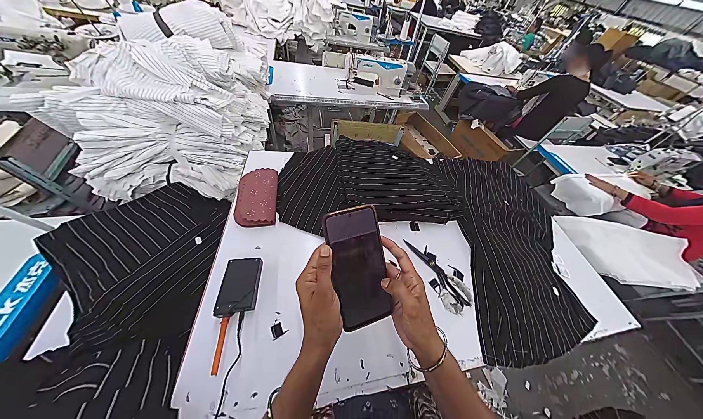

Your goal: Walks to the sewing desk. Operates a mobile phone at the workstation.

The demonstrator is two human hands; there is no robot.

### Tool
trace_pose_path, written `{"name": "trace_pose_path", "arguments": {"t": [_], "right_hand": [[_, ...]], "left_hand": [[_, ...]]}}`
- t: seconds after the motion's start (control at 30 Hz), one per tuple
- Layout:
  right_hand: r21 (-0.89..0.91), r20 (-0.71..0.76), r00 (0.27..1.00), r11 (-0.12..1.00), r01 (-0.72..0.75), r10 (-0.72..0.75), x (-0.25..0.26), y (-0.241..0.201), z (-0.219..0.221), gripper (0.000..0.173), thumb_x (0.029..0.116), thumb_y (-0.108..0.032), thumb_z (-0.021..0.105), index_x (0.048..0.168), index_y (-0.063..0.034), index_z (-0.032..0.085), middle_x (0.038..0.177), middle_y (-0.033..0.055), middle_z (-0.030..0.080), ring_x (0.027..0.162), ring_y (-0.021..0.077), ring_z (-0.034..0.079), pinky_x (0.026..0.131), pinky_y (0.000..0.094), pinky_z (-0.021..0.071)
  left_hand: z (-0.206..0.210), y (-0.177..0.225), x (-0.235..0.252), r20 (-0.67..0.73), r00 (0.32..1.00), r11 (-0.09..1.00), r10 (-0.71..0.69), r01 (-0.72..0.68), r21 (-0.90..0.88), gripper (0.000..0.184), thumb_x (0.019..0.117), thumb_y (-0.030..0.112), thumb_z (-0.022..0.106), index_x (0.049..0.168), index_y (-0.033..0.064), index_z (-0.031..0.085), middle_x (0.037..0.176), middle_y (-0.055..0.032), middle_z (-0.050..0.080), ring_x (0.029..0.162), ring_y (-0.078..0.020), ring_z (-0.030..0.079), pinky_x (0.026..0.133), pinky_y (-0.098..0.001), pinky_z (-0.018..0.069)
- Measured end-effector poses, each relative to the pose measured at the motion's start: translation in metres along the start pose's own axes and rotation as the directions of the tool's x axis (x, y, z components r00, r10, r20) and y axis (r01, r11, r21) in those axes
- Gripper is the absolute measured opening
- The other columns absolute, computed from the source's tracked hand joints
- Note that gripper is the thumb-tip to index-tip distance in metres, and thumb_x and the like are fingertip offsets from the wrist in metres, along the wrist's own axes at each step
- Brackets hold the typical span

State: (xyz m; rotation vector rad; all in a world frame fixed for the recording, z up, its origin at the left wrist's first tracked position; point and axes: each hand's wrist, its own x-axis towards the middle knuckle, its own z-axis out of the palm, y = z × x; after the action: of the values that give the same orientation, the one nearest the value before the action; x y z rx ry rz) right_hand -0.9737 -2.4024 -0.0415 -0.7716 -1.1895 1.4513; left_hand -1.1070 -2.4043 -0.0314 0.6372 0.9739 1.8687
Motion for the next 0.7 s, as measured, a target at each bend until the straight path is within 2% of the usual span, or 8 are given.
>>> {"name": "trace_pose_path", "arguments": {"t": [0.17, 0.5, 0.7], "right_hand": [[0.016, 0.025, 1.000, 1.000, 0.007, -0.007, -0.0026, 0.0011, -0.0044, 0.065, 0.0898, 0.004, 0.043, 0.154, 0.0015, 0.030, 0.110, 0.0055, 0.075, 0.099, 0.0127, 0.073, 0.090, 0.0328, 0.0598], [0.032, -0.048, 0.999, 0.999, -0.002, 0.003, -0.0063, 0.0018, 0.0000, 0.060, 0.0914, 0.008, 0.044, 0.150, 0.0025, 0.035, 0.104, 0.0062, 0.076, 0.094, 0.0128, 0.074, 0.087, 0.0322, 0.0610], [0.044, -0.013, 1.000, 0.999, 0.009, -0.009, -0.0073, 0.0038, -0.0028, 0.061, 0.0918, 0.004, 0.045, 0.151, 0.0017, 0.033, 0.107, 0.0058, 0.076, 0.097, 0.0127, 0.074, 0.089, 0.0326, 0.0602]], "left_hand": [[0.0023, -0.0008, -0.0043, 0.021, 1.000, 1.000, 0.015, -0.015, -0.005, 0.036, 0.1101, 0.011, 0.032, 0.108, 0.0015, 0.067, 0.088, 0.0011, 0.076, 0.081, -0.0063, 0.074, 0.076, -0.0246, 0.0633], [0.0012, -0.0020, -0.0102, 0.022, 0.999, 1.000, 0.025, -0.026, 0.017, 0.036, 0.1099, 0.010, 0.032, 0.110, -0.0002, 0.066, 0.089, 0.0005, 0.076, 0.082, -0.0072, 0.074, 0.077, -0.0260, 0.0637], [-0.0003, -0.0032, -0.0107, 0.026, 0.999, 1.000, 0.022, -0.023, 0.016, 0.036, 0.1098, 0.010, 0.032, 0.109, 0.0009, 0.066, 0.088, 0.0009, 0.077, 0.082, -0.0069, 0.074, 0.077, -0.0259, 0.0636]]}}
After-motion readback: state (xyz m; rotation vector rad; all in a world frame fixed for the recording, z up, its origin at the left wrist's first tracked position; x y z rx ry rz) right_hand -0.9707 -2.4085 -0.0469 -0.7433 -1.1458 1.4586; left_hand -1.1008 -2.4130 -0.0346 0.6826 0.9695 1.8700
